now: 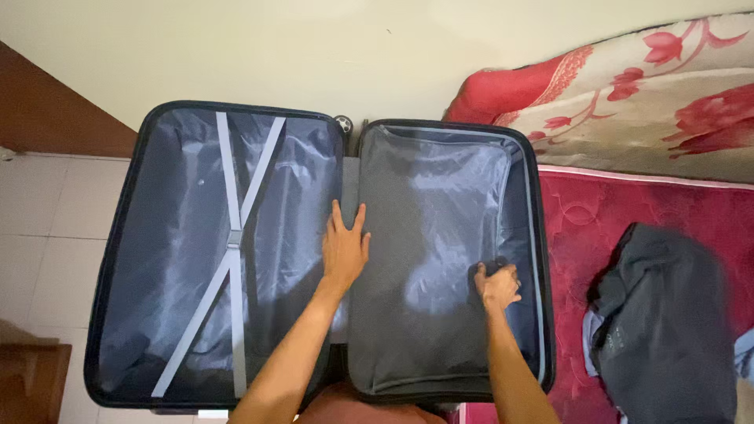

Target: The person unzips a yellow suitcase, adjusts the inner lining, and then folds a black t-shirt on a bed.

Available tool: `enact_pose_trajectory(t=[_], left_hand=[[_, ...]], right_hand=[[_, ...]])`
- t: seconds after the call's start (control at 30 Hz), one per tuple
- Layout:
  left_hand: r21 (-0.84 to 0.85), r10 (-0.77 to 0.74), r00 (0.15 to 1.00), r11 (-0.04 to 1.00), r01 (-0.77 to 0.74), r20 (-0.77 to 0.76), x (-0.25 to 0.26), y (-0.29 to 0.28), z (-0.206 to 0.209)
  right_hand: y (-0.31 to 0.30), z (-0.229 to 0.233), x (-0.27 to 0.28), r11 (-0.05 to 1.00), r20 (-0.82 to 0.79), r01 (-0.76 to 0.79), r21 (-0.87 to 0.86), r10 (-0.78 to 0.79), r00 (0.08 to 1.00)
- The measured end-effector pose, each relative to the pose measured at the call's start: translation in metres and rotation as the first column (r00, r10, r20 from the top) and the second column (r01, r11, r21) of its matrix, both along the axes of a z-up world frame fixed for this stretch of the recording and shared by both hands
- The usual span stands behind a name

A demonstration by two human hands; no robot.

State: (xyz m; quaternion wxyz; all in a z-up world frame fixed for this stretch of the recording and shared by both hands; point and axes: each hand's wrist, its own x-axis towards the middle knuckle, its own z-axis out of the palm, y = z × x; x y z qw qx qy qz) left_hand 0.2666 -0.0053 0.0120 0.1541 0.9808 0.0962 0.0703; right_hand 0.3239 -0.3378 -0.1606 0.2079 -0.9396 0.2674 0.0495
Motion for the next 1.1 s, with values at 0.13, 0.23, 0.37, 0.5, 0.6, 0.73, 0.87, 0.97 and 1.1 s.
enact_pose_trajectory(t=[0.13, 0.23, 0.37, 0.5, 0.6, 0.73, 0.87, 0.97, 1.1], left_hand=[[0.085, -0.03, 0.986, 0.996, 0.017, 0.163, -0.03, -0.013, 0.007], [0.046, -0.081, 0.967, 0.996, 0.072, 0.244, -0.045, -0.026, 0.013], [-0.431, -0.133, 0.979, 0.883, 0.186, 0.152, -0.063, -0.047, 0.019], [-0.881, -0.078, 0.985, 0.461, -0.104, -0.156, -0.074, -0.064, 0.031], [-0.957, 0.018, 0.976, 0.194, -0.215, -0.216, -0.082, -0.054, 0.054], [-0.939, 0.17, 0.982, 0.318, -0.132, -0.081, -0.1, -0.027, 0.071], [-0.925, 0.223, 0.972, 0.348, -0.154, -0.078, -0.11, 0.021, 0.058], [-0.848, 0.234, 0.972, 0.512, -0.136, -0.014, -0.113, 0.069, 0.045], [-0.85, 0.253, 0.961, 0.476, -0.223, -0.11, -0.12, 0.135, 0.033]], right_hand=[[-0.004, 0.0, -0.001, 0.986, 0.016, -0.063, 0.152, 0.061, 0.998], [0.02, 0.029, -0.006, 0.967, 0.256, -0.193, 0.167, 0.146, 0.956], [0.068, 0.095, -0.023, 0.743, 0.395, -0.39, 0.543, 0.183, 0.9], [0.113, 0.156, -0.05, 0.559, 0.742, -0.755, 0.343, 0.332, 0.583], [0.137, 0.206, -0.083, 0.456, 0.501, -0.713, 0.533, 0.509, 0.7], [0.164, 0.249, -0.119, 0.242, 0.555, -0.816, 0.525, 0.63, 0.543], [0.195, 0.261, -0.147, 0.134, 0.534, -0.904, 0.406, 0.768, 0.354], [0.221, 0.275, -0.169, 0.03, 0.569, -0.933, 0.359, 0.785, 0.245], [0.245, 0.31, -0.196, 0.098, 0.396, -0.914, 0.395, 0.879, 0.265]])
